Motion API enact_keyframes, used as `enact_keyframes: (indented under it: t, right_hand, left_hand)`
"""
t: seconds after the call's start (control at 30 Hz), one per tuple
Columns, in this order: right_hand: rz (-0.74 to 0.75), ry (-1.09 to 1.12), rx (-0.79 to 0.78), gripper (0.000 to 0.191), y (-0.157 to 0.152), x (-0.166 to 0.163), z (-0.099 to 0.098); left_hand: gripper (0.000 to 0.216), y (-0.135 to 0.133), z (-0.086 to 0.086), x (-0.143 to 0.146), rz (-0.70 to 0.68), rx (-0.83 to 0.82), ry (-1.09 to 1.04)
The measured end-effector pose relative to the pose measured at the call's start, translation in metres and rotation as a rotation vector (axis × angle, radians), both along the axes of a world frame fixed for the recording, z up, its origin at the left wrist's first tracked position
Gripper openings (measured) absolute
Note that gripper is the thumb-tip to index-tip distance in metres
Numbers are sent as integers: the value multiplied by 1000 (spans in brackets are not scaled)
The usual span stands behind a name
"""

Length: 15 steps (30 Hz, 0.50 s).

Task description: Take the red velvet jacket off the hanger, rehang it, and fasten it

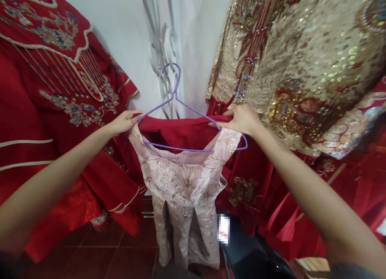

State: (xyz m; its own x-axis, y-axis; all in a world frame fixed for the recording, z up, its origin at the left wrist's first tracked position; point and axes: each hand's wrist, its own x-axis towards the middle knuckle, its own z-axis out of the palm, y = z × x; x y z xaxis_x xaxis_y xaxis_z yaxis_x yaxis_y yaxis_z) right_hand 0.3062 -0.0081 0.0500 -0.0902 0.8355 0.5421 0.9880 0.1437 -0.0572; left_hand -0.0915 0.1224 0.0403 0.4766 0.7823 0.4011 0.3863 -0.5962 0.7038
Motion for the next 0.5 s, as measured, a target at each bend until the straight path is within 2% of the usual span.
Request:
enact_keyframes:
  t: [0.1,0.17,0.23,0.33,0.43,0.5]
  right_hand:
    - [226,165,-260,42,-3,23,9]
    - [266,179,-243,31,-13,25,14]
    - [106,63,-34,22,-30,11,16]
    - [-212,-67,289,21,-59,-25,11]
    - [-310,-63,212,25,-77,-47,-4]
    - [-272,-21,107,23,-79,-44,-15]
  left_hand:
    - [61,-3,-1,1,6,33,32]
    - [59,-7,-3,3,38,91,44]
    - [53,-12,-6,6,123,240,-7]
    - [41,-21,-12,4,372,618,-182]
    - [36,-25,-16,-9,586,869,-164]
    - [31,-25,-18,-24,625,871,13]
